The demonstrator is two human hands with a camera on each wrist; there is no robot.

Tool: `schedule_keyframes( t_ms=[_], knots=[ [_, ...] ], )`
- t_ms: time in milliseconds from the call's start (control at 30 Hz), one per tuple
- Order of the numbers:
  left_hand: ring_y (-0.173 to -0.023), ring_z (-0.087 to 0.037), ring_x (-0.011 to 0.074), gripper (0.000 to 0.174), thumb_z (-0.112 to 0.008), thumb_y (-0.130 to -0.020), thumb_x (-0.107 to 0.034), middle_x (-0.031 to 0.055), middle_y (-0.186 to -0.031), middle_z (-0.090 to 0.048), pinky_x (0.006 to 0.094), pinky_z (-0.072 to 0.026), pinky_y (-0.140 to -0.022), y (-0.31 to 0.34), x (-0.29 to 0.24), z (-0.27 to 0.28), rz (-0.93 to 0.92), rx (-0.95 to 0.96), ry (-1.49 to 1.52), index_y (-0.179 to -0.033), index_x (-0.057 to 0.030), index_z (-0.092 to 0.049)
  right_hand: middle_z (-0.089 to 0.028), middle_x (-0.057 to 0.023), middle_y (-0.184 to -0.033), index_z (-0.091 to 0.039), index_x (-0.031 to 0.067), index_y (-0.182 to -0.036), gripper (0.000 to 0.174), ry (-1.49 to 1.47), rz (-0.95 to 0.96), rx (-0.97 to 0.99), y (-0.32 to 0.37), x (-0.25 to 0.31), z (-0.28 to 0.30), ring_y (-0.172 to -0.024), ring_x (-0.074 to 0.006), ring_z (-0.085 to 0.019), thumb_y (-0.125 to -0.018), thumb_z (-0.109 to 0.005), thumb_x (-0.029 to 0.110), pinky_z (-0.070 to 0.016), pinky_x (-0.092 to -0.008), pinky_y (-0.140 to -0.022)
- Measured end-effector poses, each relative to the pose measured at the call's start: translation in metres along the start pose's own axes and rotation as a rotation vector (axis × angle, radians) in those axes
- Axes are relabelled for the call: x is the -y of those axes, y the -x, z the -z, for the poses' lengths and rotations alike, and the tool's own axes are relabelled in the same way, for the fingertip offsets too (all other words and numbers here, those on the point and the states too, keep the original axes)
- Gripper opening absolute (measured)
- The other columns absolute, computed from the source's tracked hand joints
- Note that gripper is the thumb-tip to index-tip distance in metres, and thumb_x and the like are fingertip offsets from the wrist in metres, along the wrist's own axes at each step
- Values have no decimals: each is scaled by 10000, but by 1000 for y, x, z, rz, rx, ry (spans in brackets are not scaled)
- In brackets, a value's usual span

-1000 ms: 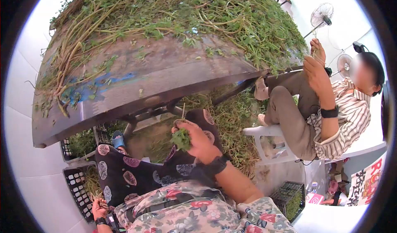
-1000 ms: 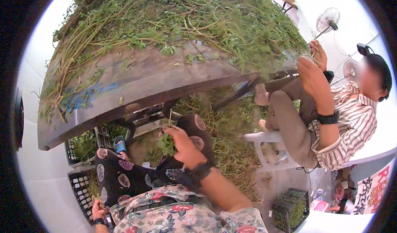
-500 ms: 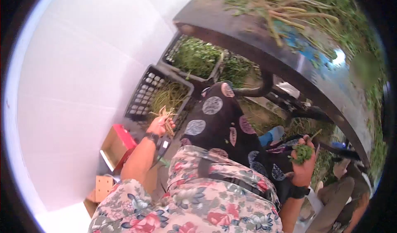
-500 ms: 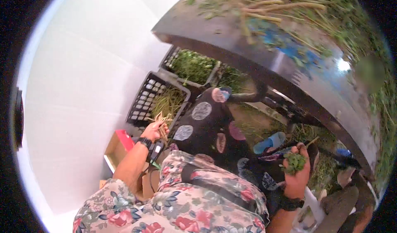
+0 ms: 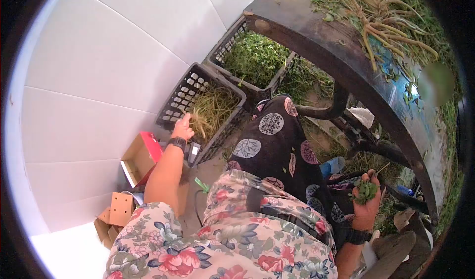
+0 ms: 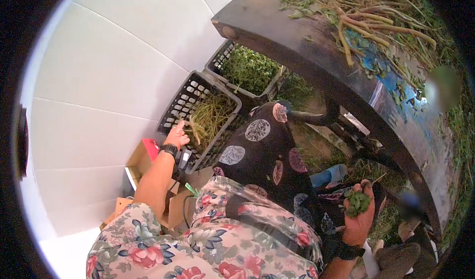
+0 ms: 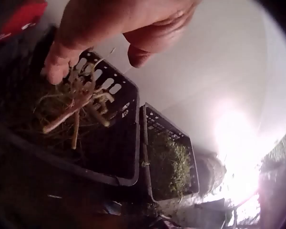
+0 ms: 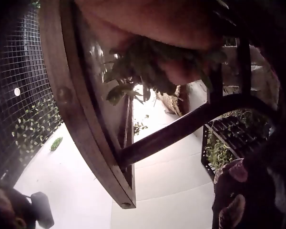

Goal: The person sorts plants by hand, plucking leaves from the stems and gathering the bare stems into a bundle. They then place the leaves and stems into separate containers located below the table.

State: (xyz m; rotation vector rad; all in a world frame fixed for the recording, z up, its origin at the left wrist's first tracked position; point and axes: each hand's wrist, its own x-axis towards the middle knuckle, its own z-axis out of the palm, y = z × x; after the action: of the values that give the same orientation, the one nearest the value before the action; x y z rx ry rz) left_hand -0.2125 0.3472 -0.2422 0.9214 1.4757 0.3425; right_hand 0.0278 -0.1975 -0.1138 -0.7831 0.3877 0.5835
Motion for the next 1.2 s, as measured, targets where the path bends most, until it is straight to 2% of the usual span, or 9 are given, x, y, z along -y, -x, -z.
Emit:
schedule_keyframes(
  t_ms=[100,300,400,433,600,700,900,1100,1200],
  knots=[
    [-702,-558,171,328,-604,-806,-232,51,-899,-551,281,-461,-590,0,-10,-7,-108,451,115,-1082,-102,-485,-520,-24,-763,-504,76,-937,133,92,-18,-24,8,0,-17,-554,-99,-507,-873,-503,192,-433,-225,-420],
    [-748,-569,112,357,-541,-816,-145,51,-838,-601,242,-479,-684,208,-50,-177,-289,1074,-507,-1151,-28,-505,-525,-42,-758,-523,50,-889,120,585,30,92,18,-7,-66,-661,-132,-507,-804,-538,132,-429,-261,-656],
    [-759,-598,232,437,-559,-795,-189,130,-859,-608,318,-472,-695,286,-31,-221,-995,1357,-704,-1179,-13,-451,-543,-64,-833,-534,26,-941,197,1072,15,144,38,-1,-100,-752,-167,-520,-785,-550,144,-409,-286,-743],
    [-722,-602,250,448,-567,-775,-200,146,-808,-605,328,-467,-663,308,-31,-230,-851,1462,-690,-1176,-39,-450,-544,-67,-896,-536,27,-984,231,1270,27,152,43,-1,-108,-802,-169,-521,-787,-554,147,-407,-290,-757],
    [-739,-581,333,202,-557,-779,-143,160,-781,-596,365,-461,-644,323,8,-255,-1113,1435,-544,-944,-32,-583,-539,-86,-1035,-530,34,-1068,320,1426,-112,296,41,3,-110,-940,-181,-507,-788,-569,185,-401,-300,-791],
    [-745,-581,325,163,-562,-784,-139,158,-791,-594,359,-460,-641,321,5,-254,-1044,1363,-508,-899,-30,-597,-587,-82,-786,-530,4,-977,273,1342,262,-12,45,-14,-76,-777,-192,-552,-796,-528,209,-420,-309,-711],
    [-736,-574,308,140,-588,-759,-122,134,-786,-592,347,-460,-642,322,-12,-251,-1030,1344,-585,-869,-39,-609,-556,-40,-736,-542,0,-894,183,1105,113,210,47,1,-98,-696,-128,-503,-809,-499,156,-398,-260,-658],
    [-709,-574,257,93,-596,-733,-89,100,-733,-581,344,-461,-628,356,-13,-249,-1494,1301,-675,-818,-65,-623,-524,-162,-700,-541,0,-859,149,1442,739,235,35,-2,-84,-638,-191,-521,-777,-477,107,-421,-315,-634],
    [-701,-571,232,87,-588,-740,-84,87,-744,-587,343,-460,-621,374,-17,-248,-1512,1422,-498,-817,-58,-617,-571,-150,-765,-543,-2,-839,150,979,511,-171,27,13,-68,-691,-216,-552,-779,-496,128,-441,-352,-665]
  ],
)
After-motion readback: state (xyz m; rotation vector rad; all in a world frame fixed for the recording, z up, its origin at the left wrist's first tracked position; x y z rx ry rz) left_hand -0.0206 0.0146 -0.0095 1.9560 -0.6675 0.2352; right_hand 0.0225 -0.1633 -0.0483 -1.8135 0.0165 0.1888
